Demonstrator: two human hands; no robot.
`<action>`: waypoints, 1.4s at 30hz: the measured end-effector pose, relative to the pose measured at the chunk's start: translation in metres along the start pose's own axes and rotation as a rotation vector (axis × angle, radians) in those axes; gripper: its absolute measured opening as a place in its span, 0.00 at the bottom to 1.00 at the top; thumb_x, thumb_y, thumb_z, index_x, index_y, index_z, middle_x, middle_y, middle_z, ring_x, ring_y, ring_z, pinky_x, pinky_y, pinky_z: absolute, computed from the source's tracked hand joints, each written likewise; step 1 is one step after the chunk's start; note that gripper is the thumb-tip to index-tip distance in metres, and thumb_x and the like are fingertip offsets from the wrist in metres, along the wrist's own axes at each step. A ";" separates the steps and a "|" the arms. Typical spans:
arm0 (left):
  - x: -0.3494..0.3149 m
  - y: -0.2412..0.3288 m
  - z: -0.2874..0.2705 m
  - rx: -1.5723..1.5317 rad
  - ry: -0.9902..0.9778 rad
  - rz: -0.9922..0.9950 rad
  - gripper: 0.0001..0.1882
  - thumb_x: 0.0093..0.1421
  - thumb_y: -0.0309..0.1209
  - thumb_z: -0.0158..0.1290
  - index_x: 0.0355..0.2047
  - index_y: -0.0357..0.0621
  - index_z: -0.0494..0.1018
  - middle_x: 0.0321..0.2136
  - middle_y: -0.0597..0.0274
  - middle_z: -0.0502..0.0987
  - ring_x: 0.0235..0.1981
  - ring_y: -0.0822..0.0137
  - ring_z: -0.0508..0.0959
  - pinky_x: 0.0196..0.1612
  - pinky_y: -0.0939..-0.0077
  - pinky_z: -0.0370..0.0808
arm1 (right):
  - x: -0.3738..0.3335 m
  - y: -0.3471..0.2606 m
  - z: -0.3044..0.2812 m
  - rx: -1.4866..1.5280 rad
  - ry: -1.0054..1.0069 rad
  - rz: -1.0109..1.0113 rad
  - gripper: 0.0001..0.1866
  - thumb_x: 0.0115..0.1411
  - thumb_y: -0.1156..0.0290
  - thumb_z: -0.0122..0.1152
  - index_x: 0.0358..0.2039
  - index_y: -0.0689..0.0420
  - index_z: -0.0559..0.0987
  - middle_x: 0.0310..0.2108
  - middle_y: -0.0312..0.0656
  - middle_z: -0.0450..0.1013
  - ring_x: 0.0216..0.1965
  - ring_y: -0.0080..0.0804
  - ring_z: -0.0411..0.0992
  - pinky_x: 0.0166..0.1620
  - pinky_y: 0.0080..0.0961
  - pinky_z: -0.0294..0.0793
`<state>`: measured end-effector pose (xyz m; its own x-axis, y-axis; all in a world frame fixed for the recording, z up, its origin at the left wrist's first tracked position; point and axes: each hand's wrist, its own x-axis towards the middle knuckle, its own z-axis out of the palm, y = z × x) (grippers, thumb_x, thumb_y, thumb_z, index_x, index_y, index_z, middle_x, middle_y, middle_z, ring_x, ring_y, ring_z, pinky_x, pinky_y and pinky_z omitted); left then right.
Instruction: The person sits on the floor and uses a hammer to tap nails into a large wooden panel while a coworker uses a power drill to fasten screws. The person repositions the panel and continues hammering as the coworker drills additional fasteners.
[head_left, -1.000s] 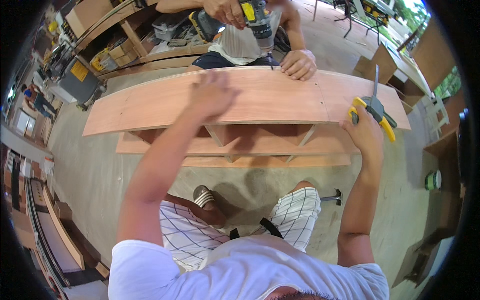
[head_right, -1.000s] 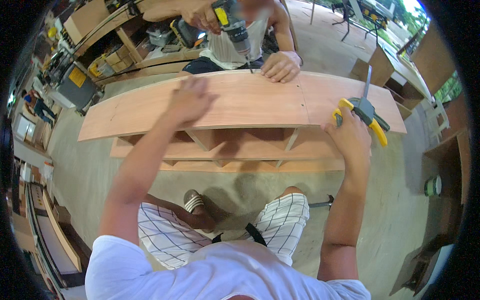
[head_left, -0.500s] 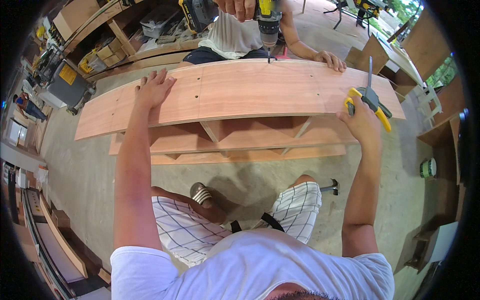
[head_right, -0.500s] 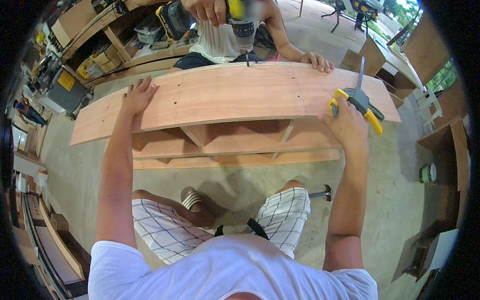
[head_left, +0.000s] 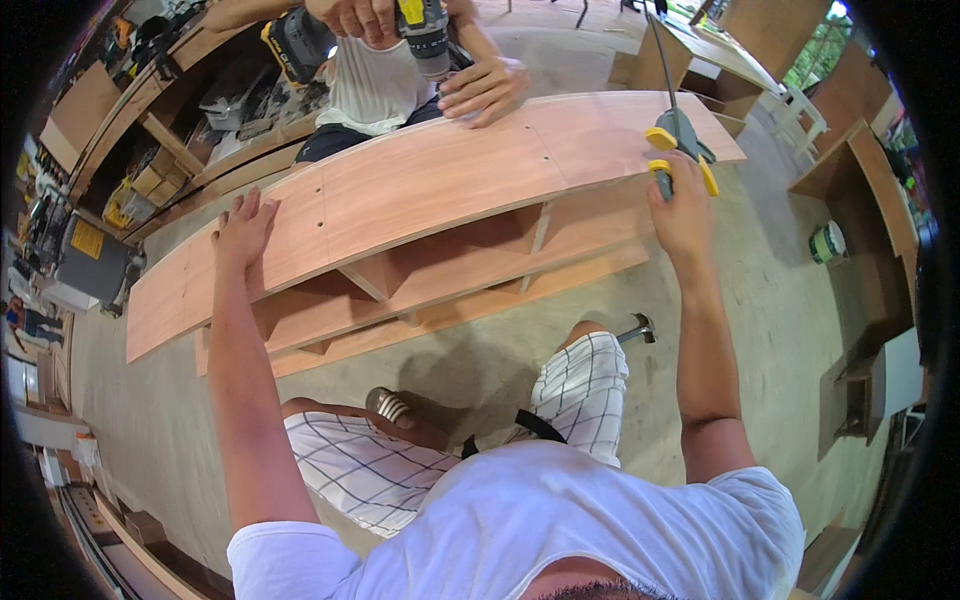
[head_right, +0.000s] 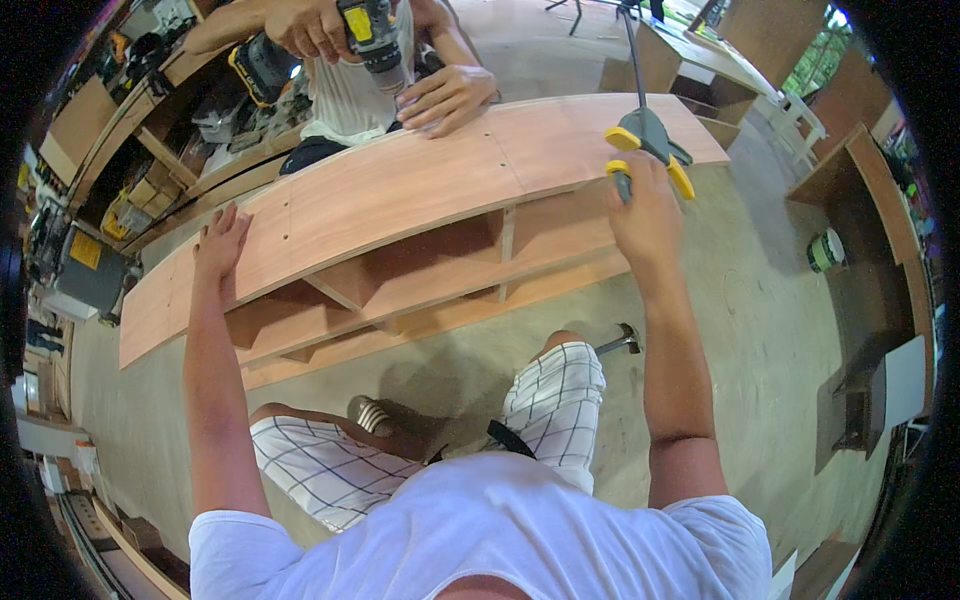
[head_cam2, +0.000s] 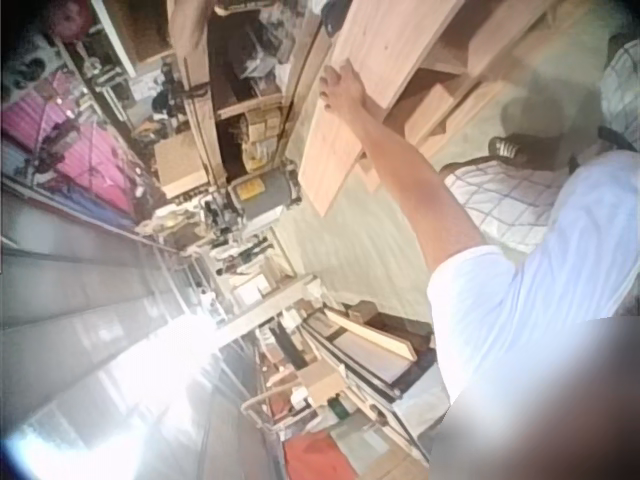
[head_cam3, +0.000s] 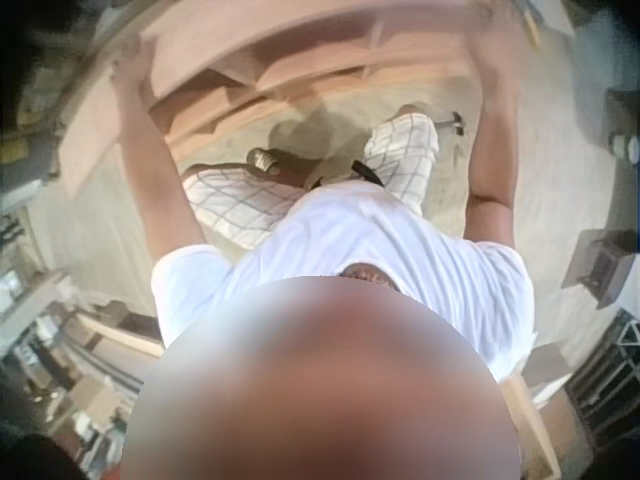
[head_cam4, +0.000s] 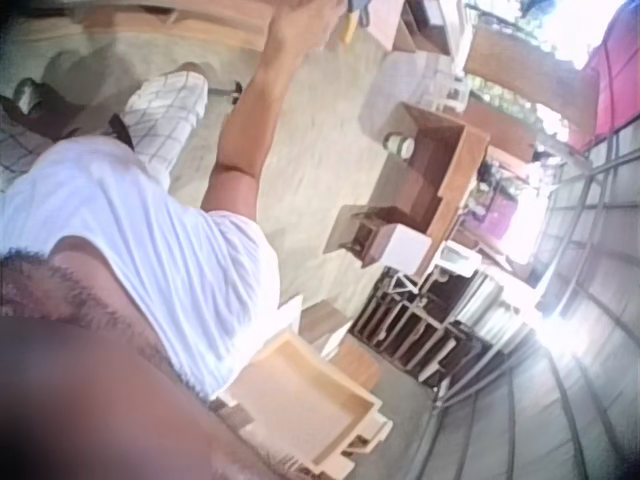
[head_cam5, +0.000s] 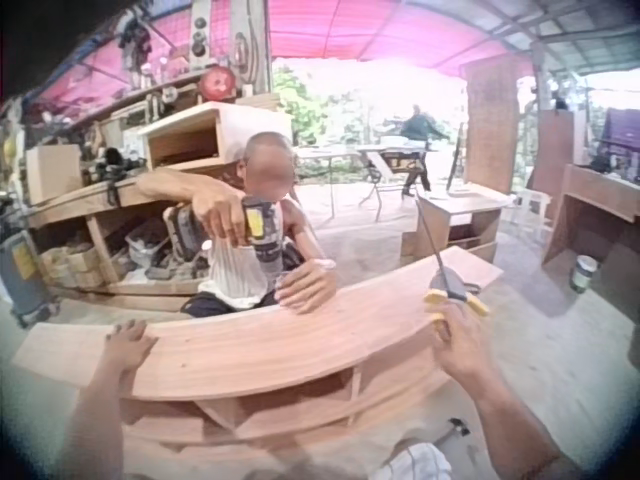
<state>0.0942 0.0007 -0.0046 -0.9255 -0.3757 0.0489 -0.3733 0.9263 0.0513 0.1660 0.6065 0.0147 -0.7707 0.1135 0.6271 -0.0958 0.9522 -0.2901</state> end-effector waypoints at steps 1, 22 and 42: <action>0.000 -0.001 0.001 -0.013 -0.003 0.009 0.39 0.66 0.65 0.38 0.74 0.68 0.56 0.76 0.60 0.51 0.76 0.43 0.48 0.72 0.36 0.45 | -0.006 0.008 -0.008 0.052 0.055 -0.005 0.21 0.60 0.71 0.64 0.54 0.57 0.73 0.55 0.50 0.73 0.56 0.53 0.73 0.56 0.44 0.73; -0.007 -0.002 -0.001 -0.041 0.066 0.007 0.38 0.65 0.64 0.41 0.71 0.65 0.61 0.74 0.60 0.56 0.74 0.45 0.53 0.70 0.35 0.50 | -0.275 0.226 0.031 0.169 -0.012 0.788 0.16 0.56 0.76 0.59 0.46 0.62 0.72 0.30 0.43 0.70 0.32 0.36 0.72 0.38 0.36 0.72; 0.001 -0.002 0.010 -0.017 0.092 0.019 0.37 0.65 0.61 0.43 0.71 0.61 0.62 0.74 0.57 0.57 0.73 0.45 0.56 0.70 0.36 0.53 | -0.425 0.214 0.178 -0.254 -0.707 1.002 0.17 0.71 0.58 0.46 0.56 0.49 0.68 0.48 0.59 0.78 0.49 0.60 0.78 0.49 0.55 0.77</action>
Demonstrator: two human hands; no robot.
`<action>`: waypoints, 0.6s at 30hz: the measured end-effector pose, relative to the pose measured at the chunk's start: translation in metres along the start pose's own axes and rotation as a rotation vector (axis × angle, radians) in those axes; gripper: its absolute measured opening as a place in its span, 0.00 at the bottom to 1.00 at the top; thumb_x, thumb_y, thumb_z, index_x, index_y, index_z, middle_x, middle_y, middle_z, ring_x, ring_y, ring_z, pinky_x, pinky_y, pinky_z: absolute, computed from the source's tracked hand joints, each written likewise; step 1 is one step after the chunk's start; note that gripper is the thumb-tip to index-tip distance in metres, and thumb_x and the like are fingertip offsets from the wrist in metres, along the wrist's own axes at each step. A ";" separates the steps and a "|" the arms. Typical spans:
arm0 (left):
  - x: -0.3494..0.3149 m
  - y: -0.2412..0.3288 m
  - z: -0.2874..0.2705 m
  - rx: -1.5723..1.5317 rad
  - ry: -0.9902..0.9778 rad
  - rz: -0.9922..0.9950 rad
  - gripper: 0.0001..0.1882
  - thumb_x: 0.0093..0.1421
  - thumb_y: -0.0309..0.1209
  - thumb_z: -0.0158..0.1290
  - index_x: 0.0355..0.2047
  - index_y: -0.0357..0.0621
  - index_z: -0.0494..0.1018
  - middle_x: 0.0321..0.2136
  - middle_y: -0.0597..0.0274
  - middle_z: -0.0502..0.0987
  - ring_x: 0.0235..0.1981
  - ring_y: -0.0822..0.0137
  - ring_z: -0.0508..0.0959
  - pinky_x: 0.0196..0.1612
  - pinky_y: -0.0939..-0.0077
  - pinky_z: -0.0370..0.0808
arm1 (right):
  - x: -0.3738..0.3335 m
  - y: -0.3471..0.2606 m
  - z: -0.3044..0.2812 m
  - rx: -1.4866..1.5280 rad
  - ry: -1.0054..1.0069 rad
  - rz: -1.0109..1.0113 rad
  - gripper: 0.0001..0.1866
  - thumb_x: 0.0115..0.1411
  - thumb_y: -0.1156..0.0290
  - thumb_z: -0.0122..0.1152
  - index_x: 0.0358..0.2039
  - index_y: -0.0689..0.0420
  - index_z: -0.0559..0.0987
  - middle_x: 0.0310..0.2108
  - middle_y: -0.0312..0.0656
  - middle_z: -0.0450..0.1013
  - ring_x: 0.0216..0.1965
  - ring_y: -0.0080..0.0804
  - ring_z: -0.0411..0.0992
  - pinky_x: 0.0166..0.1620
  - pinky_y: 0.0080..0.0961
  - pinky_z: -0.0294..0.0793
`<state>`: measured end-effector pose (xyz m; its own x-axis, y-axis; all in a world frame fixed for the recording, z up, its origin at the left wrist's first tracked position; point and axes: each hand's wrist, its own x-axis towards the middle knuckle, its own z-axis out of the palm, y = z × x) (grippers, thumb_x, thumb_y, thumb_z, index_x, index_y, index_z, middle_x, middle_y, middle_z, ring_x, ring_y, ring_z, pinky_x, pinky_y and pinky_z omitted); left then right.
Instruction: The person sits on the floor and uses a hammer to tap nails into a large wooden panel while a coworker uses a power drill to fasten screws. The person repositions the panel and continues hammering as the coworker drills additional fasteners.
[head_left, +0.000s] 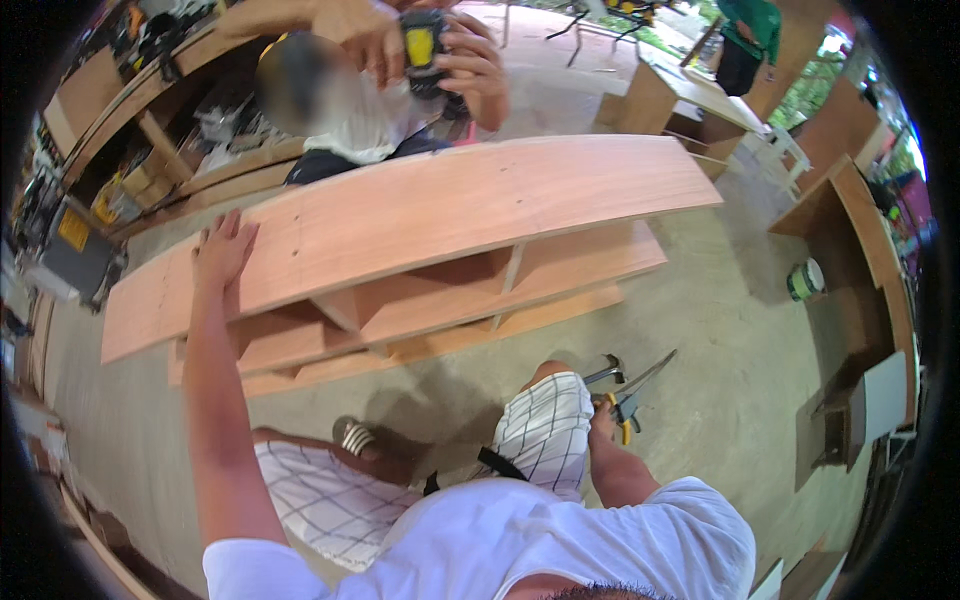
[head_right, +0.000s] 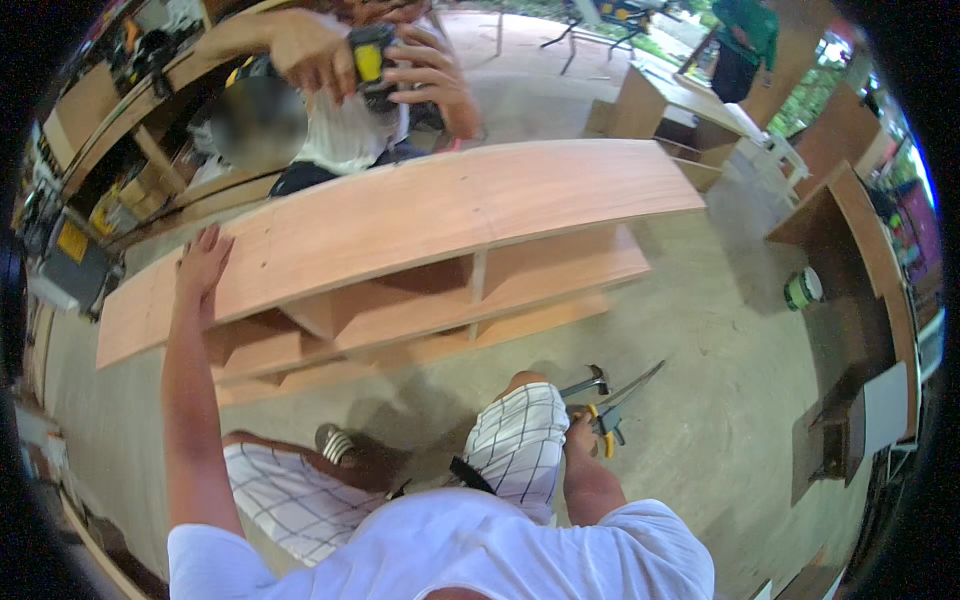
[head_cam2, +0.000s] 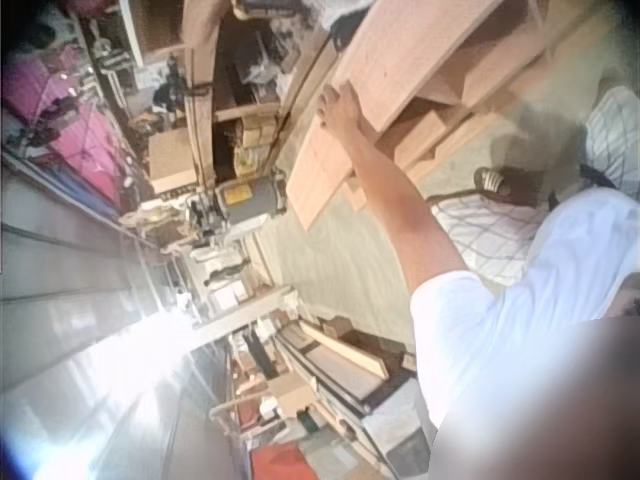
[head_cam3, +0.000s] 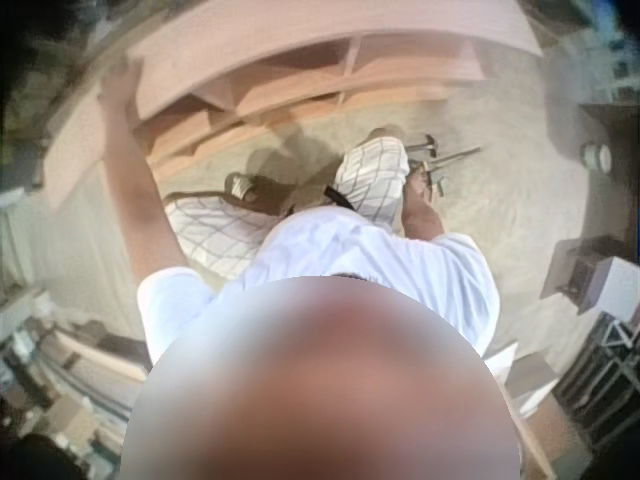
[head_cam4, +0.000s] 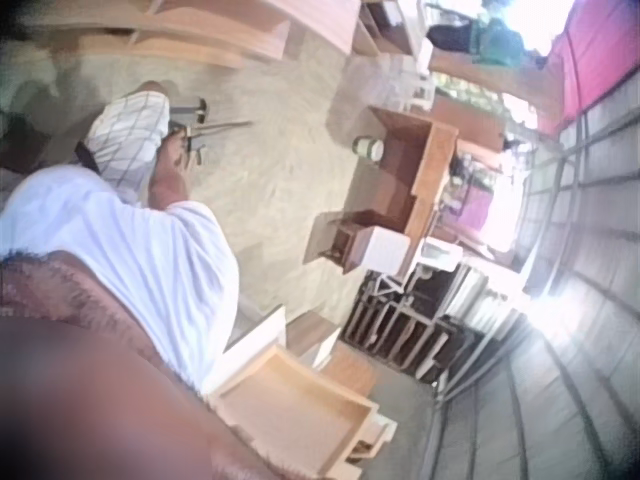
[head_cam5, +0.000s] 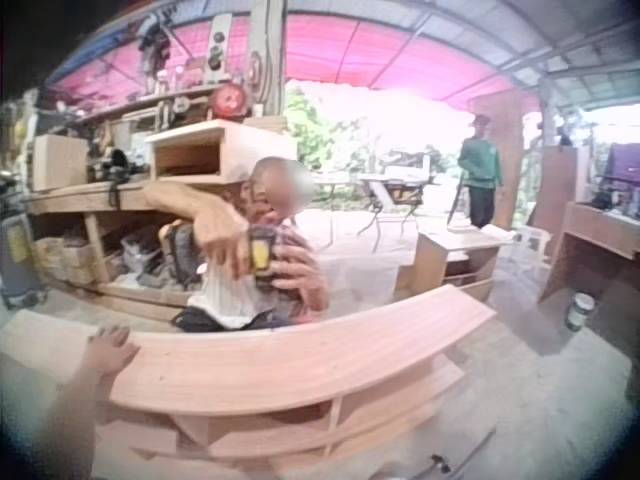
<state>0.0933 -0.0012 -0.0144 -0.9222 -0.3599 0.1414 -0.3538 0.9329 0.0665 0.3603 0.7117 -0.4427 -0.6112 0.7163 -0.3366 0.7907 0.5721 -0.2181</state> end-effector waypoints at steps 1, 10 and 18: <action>0.001 -0.001 0.000 -0.009 -0.001 0.020 0.37 0.65 0.61 0.44 0.71 0.60 0.62 0.73 0.56 0.57 0.73 0.45 0.56 0.70 0.36 0.52 | 0.004 0.004 0.009 0.087 -0.086 0.071 0.19 0.70 0.55 0.47 0.55 0.53 0.69 0.49 0.59 0.78 0.52 0.61 0.76 0.52 0.54 0.75; -0.006 0.011 -0.010 -0.005 -0.030 -0.054 0.35 0.67 0.57 0.43 0.72 0.60 0.61 0.73 0.54 0.58 0.73 0.44 0.54 0.72 0.39 0.50 | -0.014 -0.015 0.038 -0.047 -0.248 -0.069 0.19 0.68 0.56 0.52 0.48 0.58 0.74 0.47 0.57 0.78 0.52 0.57 0.76 0.53 0.48 0.75; 0.001 -0.001 -0.002 -0.048 -0.024 0.014 0.41 0.64 0.62 0.43 0.72 0.57 0.59 0.74 0.55 0.55 0.74 0.43 0.53 0.72 0.39 0.48 | -0.011 -0.026 0.014 -0.097 -0.114 -0.245 0.17 0.68 0.58 0.55 0.43 0.61 0.76 0.44 0.55 0.79 0.48 0.53 0.77 0.50 0.44 0.75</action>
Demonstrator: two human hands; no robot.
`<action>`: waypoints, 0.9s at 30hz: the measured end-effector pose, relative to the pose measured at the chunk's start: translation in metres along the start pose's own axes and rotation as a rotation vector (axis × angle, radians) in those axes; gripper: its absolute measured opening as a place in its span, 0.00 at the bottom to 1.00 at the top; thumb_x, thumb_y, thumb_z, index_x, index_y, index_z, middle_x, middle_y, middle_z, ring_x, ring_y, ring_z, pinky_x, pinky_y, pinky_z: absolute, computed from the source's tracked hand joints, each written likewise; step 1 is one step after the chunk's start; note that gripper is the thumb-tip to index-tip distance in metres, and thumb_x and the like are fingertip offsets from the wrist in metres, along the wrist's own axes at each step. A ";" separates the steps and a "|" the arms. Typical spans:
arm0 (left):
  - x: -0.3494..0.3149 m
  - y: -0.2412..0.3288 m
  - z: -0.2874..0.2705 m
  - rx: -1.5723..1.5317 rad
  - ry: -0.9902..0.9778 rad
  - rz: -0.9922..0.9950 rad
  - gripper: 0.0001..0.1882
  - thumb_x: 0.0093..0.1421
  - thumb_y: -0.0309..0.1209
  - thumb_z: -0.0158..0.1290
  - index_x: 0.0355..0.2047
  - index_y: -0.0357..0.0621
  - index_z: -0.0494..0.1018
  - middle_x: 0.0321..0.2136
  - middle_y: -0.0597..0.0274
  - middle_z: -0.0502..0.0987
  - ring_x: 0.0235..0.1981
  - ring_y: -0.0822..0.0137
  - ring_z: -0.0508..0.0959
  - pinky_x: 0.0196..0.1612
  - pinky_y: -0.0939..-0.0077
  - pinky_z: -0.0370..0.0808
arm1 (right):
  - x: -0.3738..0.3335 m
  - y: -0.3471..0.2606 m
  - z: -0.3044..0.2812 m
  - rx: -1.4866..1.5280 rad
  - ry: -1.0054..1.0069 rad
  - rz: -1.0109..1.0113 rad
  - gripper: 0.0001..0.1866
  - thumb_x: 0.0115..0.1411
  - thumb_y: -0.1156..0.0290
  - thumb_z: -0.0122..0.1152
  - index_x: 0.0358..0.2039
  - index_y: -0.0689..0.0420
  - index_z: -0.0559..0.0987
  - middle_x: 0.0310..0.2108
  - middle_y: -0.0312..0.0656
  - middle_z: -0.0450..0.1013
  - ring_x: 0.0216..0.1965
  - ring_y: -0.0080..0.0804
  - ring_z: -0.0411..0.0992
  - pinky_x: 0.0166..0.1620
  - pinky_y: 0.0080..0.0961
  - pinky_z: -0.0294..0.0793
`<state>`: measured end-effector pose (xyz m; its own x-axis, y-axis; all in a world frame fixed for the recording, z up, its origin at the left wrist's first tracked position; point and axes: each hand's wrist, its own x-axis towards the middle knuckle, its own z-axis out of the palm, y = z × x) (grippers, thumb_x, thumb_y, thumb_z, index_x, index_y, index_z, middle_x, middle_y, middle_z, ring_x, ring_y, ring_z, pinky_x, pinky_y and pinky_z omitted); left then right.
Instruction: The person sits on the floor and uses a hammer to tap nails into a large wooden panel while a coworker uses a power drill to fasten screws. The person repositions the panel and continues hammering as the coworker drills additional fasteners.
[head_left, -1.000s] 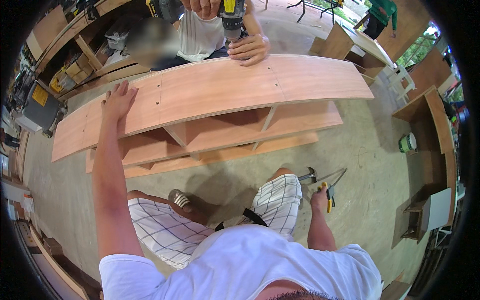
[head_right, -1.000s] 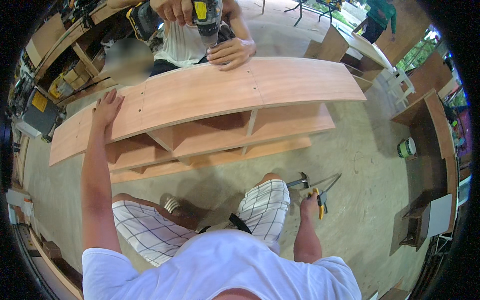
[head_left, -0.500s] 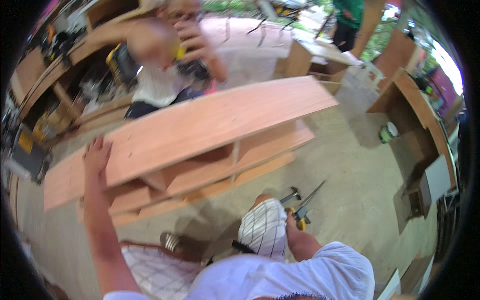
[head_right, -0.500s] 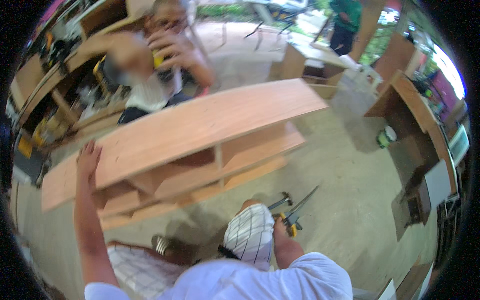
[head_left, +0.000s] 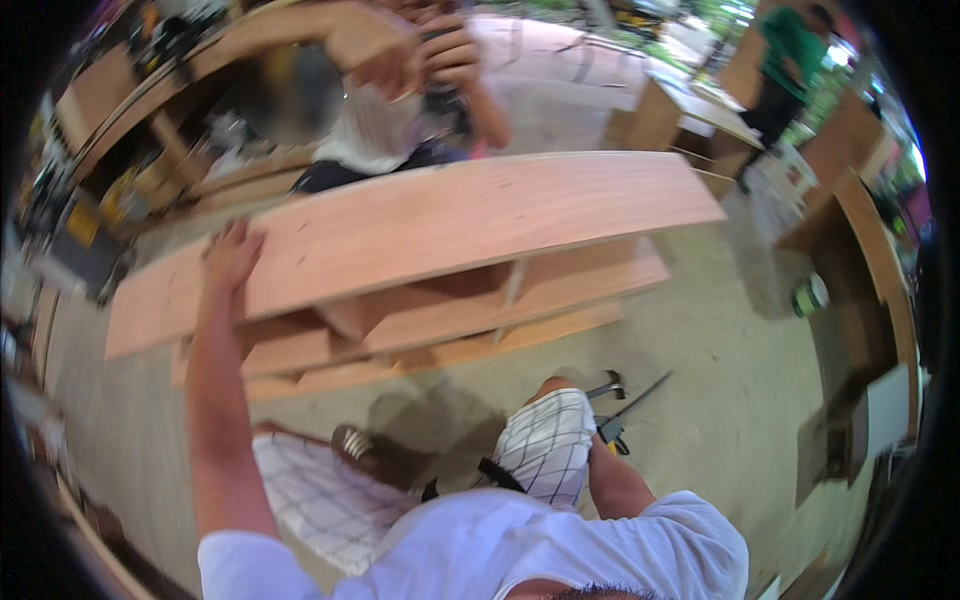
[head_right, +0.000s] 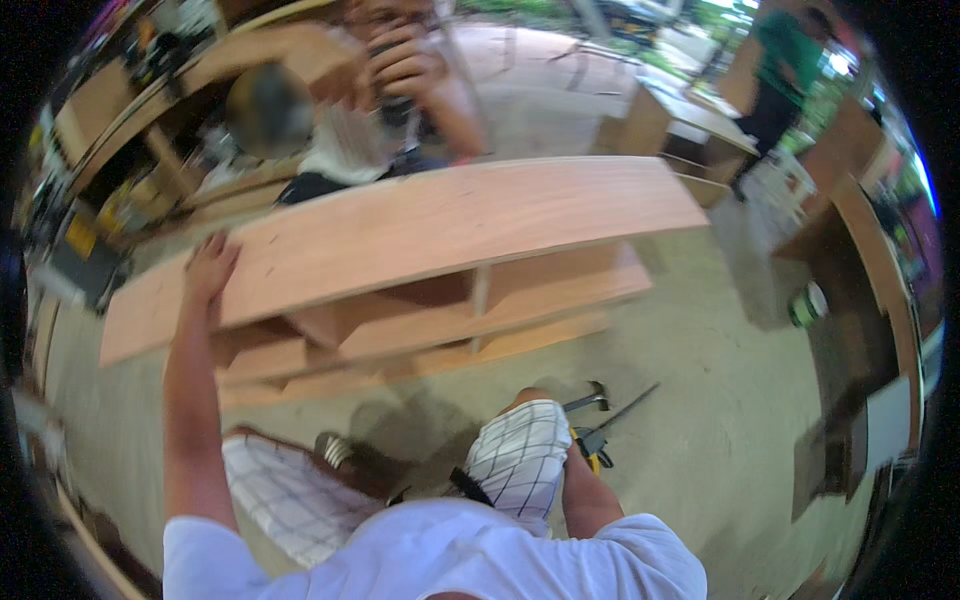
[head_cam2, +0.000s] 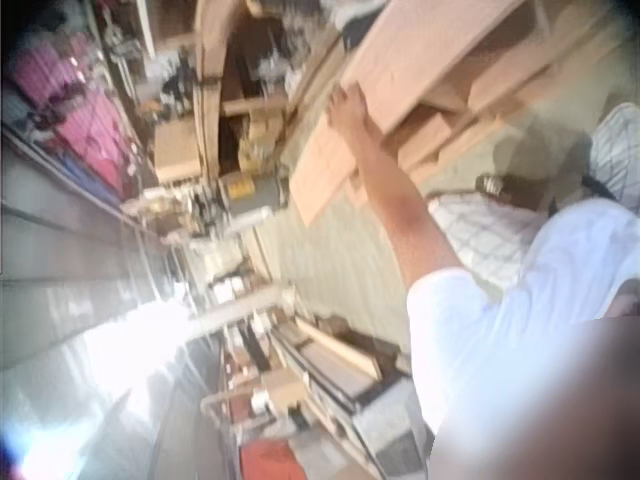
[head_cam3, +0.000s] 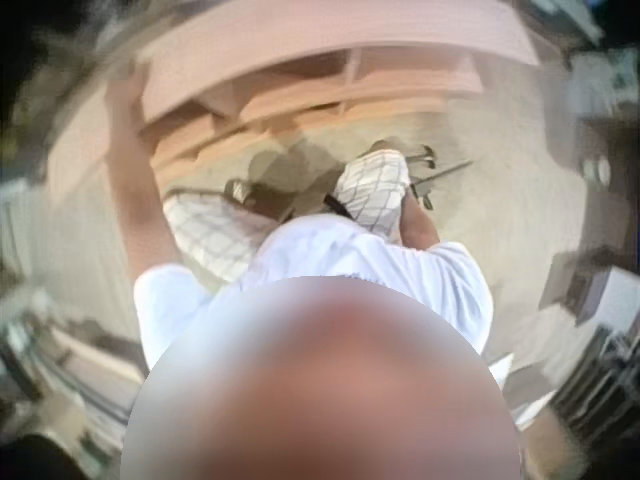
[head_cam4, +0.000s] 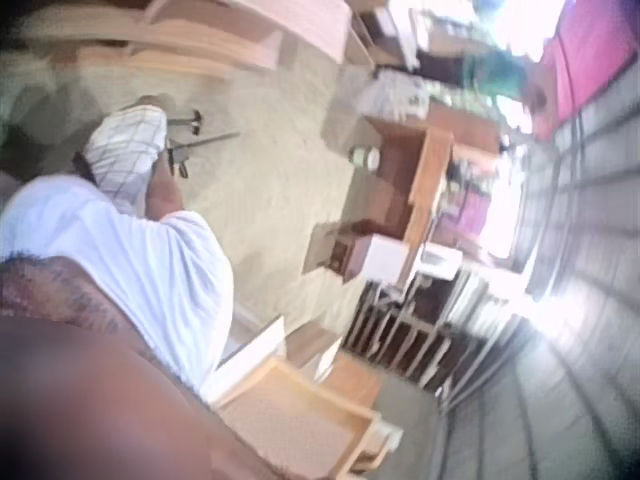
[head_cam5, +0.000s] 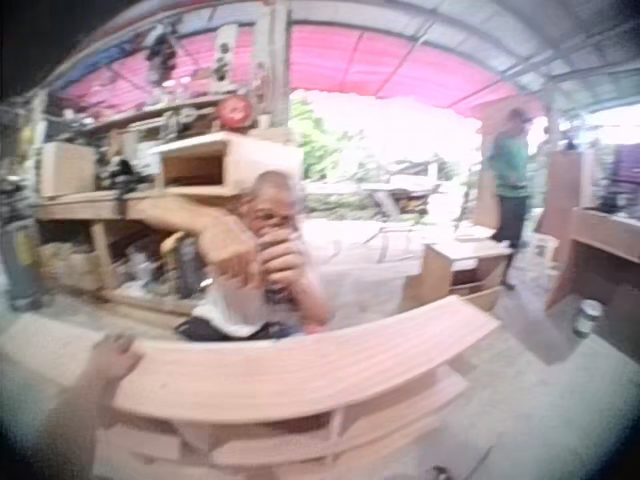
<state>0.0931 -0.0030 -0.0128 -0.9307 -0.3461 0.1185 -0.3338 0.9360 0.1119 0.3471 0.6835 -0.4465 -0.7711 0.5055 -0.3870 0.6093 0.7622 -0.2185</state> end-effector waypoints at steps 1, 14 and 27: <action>-0.001 0.002 0.000 0.016 0.003 -0.022 0.41 0.64 0.63 0.43 0.72 0.58 0.59 0.74 0.55 0.55 0.74 0.41 0.53 0.72 0.39 0.48 | 0.004 -0.004 -0.013 0.034 0.058 -0.028 0.17 0.68 0.58 0.56 0.43 0.61 0.77 0.44 0.55 0.79 0.48 0.53 0.77 0.50 0.44 0.75; -0.015 0.019 -0.014 0.023 -0.041 -0.086 0.44 0.62 0.68 0.40 0.74 0.65 0.57 0.76 0.58 0.51 0.76 0.43 0.48 0.72 0.36 0.46 | 0.012 -0.267 -0.415 0.729 0.939 -1.006 0.15 0.67 0.70 0.61 0.52 0.61 0.79 0.49 0.47 0.77 0.51 0.37 0.74 0.57 0.33 0.71; -0.005 0.009 -0.007 0.046 -0.048 -0.100 0.44 0.62 0.70 0.40 0.75 0.69 0.52 0.76 0.55 0.51 0.76 0.44 0.48 0.73 0.37 0.44 | 0.045 -0.346 -0.425 -0.086 0.490 -0.722 0.37 0.65 0.35 0.48 0.69 0.40 0.69 0.74 0.45 0.57 0.74 0.51 0.52 0.72 0.51 0.48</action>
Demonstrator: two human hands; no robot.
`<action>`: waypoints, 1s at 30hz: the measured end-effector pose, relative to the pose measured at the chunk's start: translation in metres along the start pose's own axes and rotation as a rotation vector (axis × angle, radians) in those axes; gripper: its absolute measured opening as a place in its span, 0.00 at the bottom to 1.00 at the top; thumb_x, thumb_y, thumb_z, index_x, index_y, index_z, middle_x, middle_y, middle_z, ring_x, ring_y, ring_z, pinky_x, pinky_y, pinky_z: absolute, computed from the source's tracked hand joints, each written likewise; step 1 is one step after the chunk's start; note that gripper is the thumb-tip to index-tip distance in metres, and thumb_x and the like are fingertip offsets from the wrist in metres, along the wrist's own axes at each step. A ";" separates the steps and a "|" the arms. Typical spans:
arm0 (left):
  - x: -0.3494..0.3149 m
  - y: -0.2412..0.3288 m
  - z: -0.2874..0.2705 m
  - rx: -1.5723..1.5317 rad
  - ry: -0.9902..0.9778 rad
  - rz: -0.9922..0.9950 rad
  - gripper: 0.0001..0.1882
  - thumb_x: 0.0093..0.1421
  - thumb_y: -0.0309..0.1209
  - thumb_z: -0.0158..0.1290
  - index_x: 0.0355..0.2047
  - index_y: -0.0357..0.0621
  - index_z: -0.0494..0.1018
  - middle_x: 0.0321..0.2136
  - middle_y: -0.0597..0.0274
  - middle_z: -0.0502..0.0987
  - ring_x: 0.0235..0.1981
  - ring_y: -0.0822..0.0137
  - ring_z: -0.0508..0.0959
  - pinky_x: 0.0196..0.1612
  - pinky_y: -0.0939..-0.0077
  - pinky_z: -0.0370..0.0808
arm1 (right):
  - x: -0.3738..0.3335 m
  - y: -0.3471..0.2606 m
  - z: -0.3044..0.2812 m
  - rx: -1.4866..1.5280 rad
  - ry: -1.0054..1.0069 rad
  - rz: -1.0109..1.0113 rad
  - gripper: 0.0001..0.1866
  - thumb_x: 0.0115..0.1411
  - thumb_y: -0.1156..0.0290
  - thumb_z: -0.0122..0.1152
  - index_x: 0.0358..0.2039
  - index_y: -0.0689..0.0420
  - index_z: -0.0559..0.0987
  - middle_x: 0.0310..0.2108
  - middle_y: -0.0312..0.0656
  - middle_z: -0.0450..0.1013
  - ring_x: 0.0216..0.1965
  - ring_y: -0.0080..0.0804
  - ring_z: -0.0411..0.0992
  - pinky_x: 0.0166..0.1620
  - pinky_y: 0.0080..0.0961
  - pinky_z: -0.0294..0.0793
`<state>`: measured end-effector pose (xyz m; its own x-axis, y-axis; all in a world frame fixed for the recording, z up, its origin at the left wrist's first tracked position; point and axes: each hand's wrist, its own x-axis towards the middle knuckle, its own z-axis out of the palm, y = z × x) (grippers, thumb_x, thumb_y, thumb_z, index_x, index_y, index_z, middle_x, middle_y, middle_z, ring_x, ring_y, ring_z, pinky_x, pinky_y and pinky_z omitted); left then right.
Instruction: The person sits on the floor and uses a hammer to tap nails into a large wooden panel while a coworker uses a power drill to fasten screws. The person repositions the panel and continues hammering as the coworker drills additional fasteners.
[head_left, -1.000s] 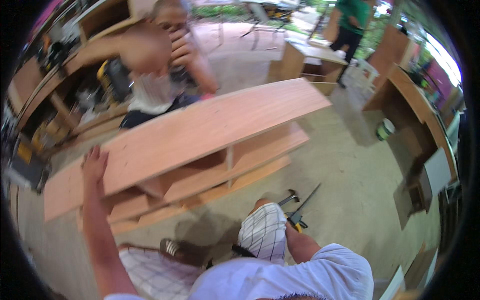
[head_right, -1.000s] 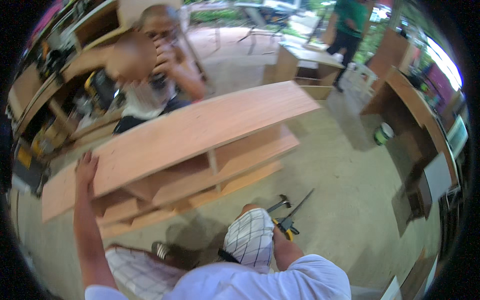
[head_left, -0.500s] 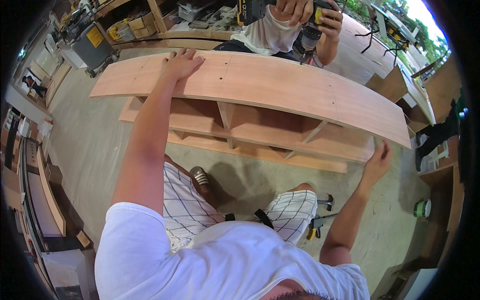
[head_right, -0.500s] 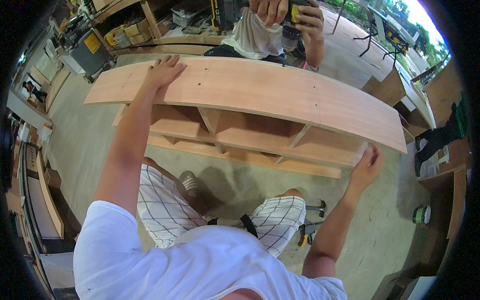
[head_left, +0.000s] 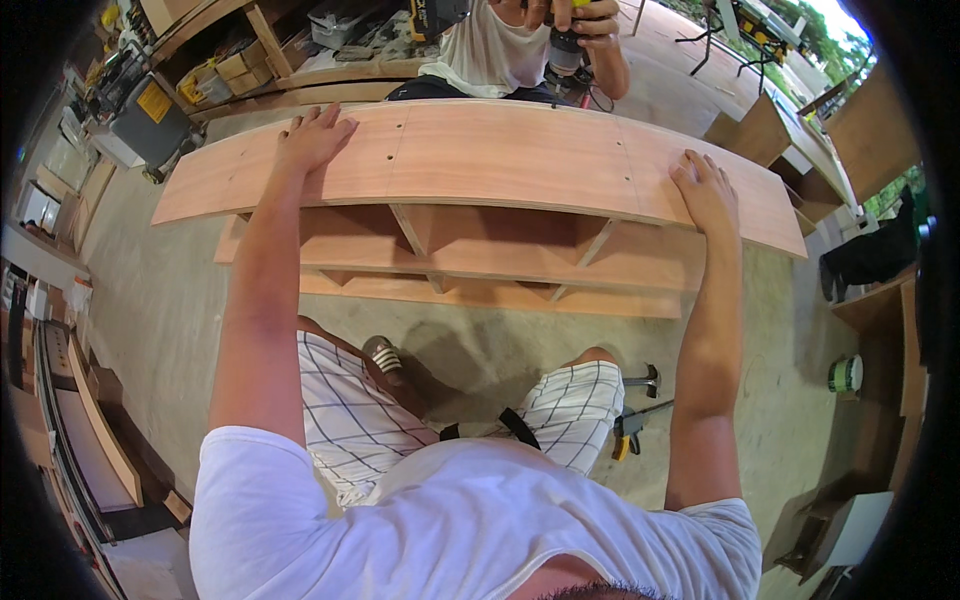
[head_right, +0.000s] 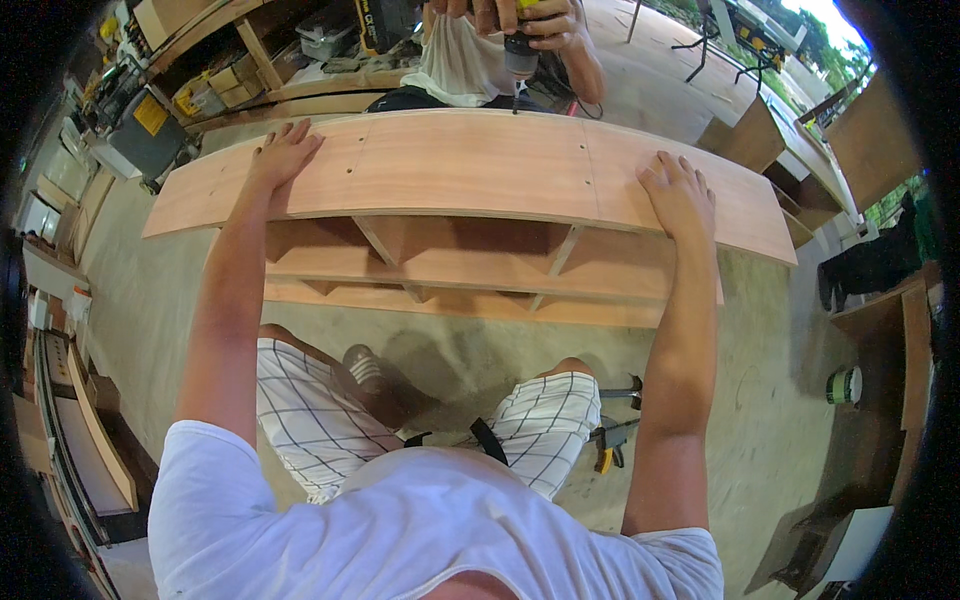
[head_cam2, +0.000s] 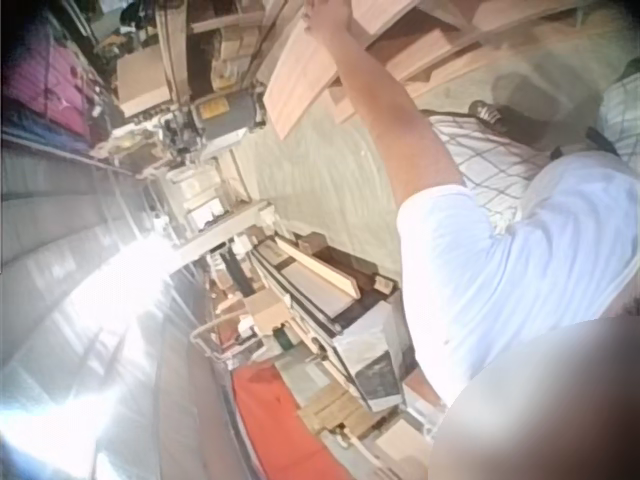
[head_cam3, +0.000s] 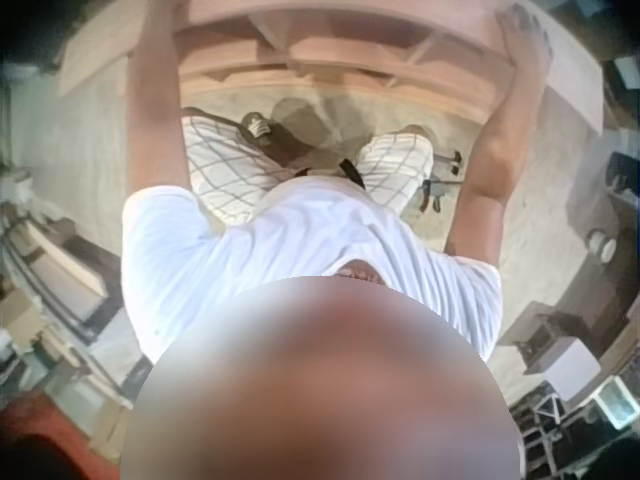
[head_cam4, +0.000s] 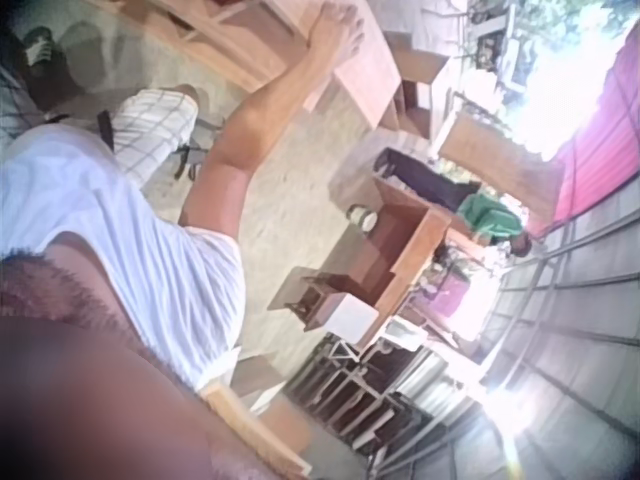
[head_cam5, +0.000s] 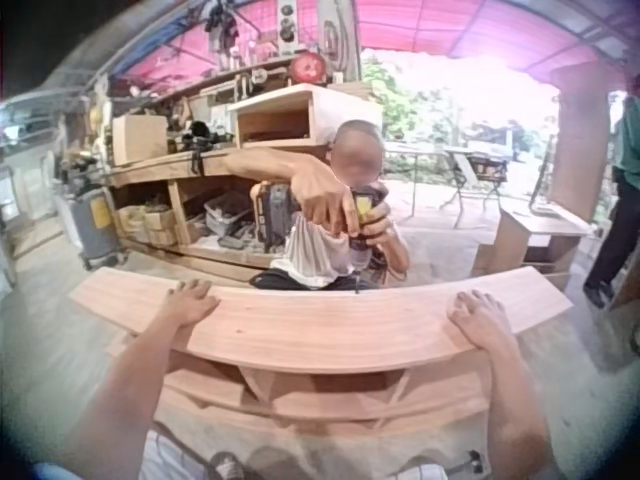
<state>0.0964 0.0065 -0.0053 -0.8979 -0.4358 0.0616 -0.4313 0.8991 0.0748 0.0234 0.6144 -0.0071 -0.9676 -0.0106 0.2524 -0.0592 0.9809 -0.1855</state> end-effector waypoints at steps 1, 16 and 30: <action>0.000 0.000 0.000 0.011 0.002 -0.002 0.44 0.62 0.70 0.40 0.75 0.69 0.52 0.76 0.55 0.51 0.76 0.44 0.48 0.73 0.37 0.44 | 0.000 0.000 0.000 -0.010 -0.002 0.002 0.37 0.65 0.35 0.48 0.69 0.39 0.69 0.73 0.45 0.57 0.74 0.51 0.53 0.72 0.51 0.49; 0.018 -0.015 0.012 0.035 0.047 0.056 0.45 0.61 0.72 0.38 0.74 0.69 0.55 0.75 0.55 0.51 0.75 0.43 0.50 0.70 0.32 0.48 | 0.009 0.007 0.008 -0.049 0.066 -0.027 0.37 0.65 0.33 0.48 0.66 0.42 0.72 0.70 0.46 0.64 0.71 0.45 0.60 0.70 0.42 0.58; 0.031 -0.021 0.033 -0.121 0.118 0.113 0.49 0.58 0.72 0.43 0.73 0.60 0.58 0.75 0.56 0.54 0.75 0.45 0.51 0.72 0.35 0.46 | 0.026 0.029 0.018 0.007 -0.029 -0.049 0.37 0.64 0.35 0.50 0.68 0.41 0.71 0.70 0.44 0.63 0.71 0.46 0.60 0.70 0.42 0.59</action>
<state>0.0743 -0.0245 -0.0382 -0.9204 -0.3405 0.1920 -0.3081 0.9342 0.1798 -0.0083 0.6389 -0.0232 -0.9702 -0.0641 0.2339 -0.1080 0.9777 -0.1802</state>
